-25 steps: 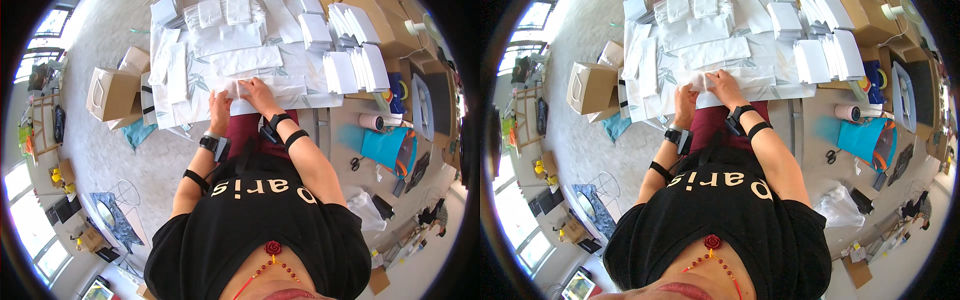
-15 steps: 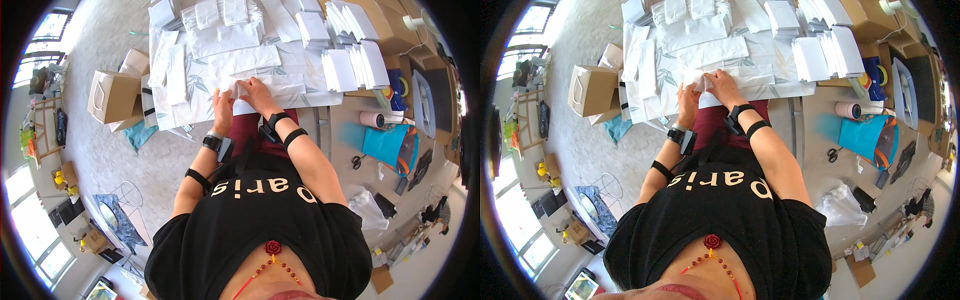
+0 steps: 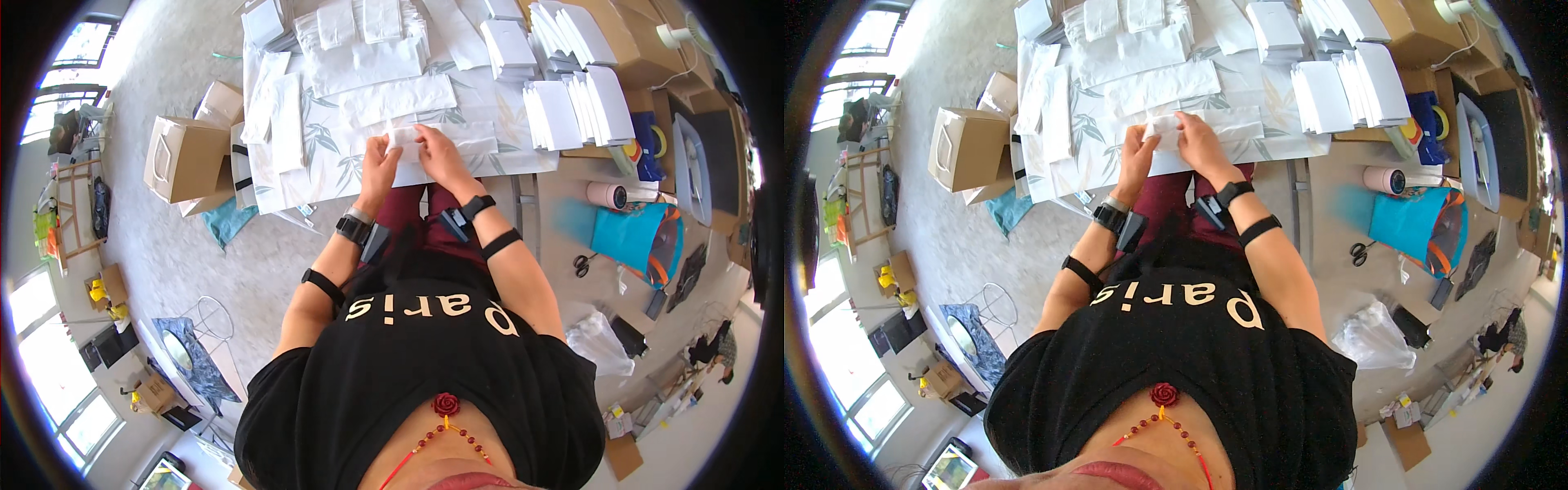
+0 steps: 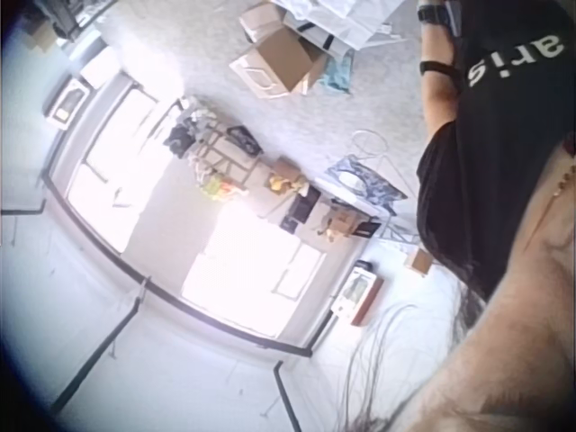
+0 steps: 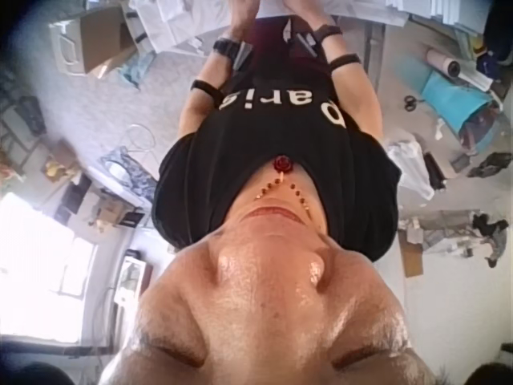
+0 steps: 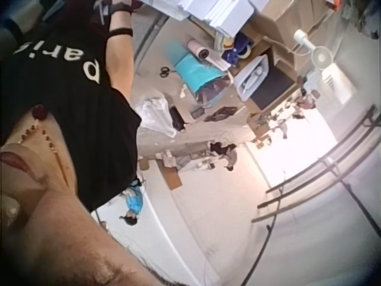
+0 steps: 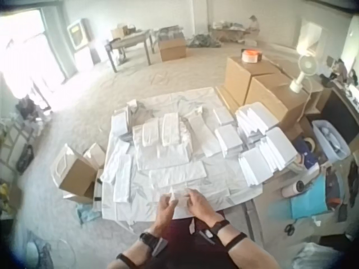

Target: Folding white rectangular material sheets on a table.

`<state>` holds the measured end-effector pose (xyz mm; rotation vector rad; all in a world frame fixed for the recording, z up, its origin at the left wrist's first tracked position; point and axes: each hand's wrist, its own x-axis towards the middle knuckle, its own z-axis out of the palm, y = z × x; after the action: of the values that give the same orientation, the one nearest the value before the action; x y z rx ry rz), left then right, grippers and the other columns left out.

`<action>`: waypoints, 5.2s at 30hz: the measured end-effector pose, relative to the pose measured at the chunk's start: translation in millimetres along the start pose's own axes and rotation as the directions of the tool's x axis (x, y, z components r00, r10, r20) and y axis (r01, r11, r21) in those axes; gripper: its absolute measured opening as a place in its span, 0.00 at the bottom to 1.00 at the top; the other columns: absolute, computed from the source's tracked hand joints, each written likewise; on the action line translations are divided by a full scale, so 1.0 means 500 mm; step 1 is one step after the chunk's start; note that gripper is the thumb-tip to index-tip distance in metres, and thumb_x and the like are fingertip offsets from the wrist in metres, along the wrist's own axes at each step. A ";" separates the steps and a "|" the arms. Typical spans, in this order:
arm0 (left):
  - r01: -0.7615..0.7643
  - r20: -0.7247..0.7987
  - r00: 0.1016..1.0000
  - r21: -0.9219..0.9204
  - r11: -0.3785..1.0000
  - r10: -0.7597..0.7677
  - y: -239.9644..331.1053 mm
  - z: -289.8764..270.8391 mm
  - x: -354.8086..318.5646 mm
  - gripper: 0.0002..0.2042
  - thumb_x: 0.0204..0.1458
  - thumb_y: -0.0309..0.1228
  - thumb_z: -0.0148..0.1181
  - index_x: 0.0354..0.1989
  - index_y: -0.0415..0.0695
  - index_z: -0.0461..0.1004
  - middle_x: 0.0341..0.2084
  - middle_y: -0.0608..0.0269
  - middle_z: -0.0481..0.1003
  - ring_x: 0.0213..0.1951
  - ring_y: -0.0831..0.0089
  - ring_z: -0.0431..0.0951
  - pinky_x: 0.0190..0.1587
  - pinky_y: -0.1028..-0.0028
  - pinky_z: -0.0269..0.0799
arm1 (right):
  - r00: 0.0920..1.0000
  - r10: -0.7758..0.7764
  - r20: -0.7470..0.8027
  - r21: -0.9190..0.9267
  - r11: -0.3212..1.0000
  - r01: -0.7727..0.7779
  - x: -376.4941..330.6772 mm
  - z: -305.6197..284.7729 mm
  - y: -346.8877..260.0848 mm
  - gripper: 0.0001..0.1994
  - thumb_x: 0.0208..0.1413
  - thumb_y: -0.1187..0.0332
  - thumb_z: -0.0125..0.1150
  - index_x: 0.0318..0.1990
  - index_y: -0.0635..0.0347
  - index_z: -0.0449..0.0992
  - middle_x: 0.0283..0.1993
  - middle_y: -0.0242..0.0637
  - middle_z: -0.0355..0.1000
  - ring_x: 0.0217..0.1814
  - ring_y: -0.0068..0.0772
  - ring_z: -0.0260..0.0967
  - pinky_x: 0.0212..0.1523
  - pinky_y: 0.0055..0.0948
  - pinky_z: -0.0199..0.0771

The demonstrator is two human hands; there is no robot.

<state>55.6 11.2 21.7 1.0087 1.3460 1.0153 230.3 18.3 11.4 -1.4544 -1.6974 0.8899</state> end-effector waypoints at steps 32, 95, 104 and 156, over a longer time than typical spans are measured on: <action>-0.590 0.514 0.805 0.748 0.304 0.297 0.020 0.002 -0.020 0.38 0.63 0.49 0.56 0.76 0.41 0.53 0.78 0.50 0.47 0.79 0.55 0.41 0.77 0.51 0.35 | 0.919 0.251 -0.304 -0.062 0.957 -0.282 -0.034 -0.037 -0.003 0.18 0.52 0.77 0.62 0.52 0.67 0.73 0.31 0.46 0.78 0.36 0.51 0.78 0.41 0.44 0.77; -0.204 -0.056 0.977 -0.510 0.836 0.204 0.167 -0.179 0.204 0.03 0.61 0.22 0.60 0.41 0.42 0.77 0.39 0.64 0.80 0.44 0.74 0.79 0.52 0.68 0.75 | 0.996 0.017 -0.086 -0.252 0.967 -0.038 -0.009 -0.005 0.006 0.10 0.54 0.73 0.64 0.43 0.56 0.74 0.44 0.40 0.71 0.52 0.48 0.70 0.53 0.43 0.73; -0.490 -0.075 0.866 0.060 0.869 0.494 0.349 -0.209 0.041 0.09 0.56 0.17 0.62 0.44 0.33 0.77 0.45 0.63 0.78 0.43 0.77 0.78 0.49 0.76 0.76 | 0.997 -0.004 -0.076 -0.283 0.959 -0.018 -0.011 -0.010 0.004 0.10 0.55 0.74 0.64 0.43 0.58 0.74 0.44 0.41 0.72 0.51 0.49 0.72 0.51 0.42 0.75; -0.531 0.102 0.820 0.506 0.680 0.564 0.034 0.003 0.035 0.06 0.50 0.21 0.64 0.33 0.39 0.73 0.37 0.56 0.76 0.36 0.59 0.79 0.39 0.63 0.76 | 0.965 0.111 -0.237 -0.080 0.988 -0.133 -0.031 0.020 -0.065 0.07 0.59 0.70 0.61 0.38 0.65 0.80 0.36 0.51 0.79 0.37 0.55 0.78 0.39 0.45 0.76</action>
<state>56.8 32.7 33.4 1.8956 1.4328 1.1473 207.2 -1.6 33.2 -1.6722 -1.5075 0.6797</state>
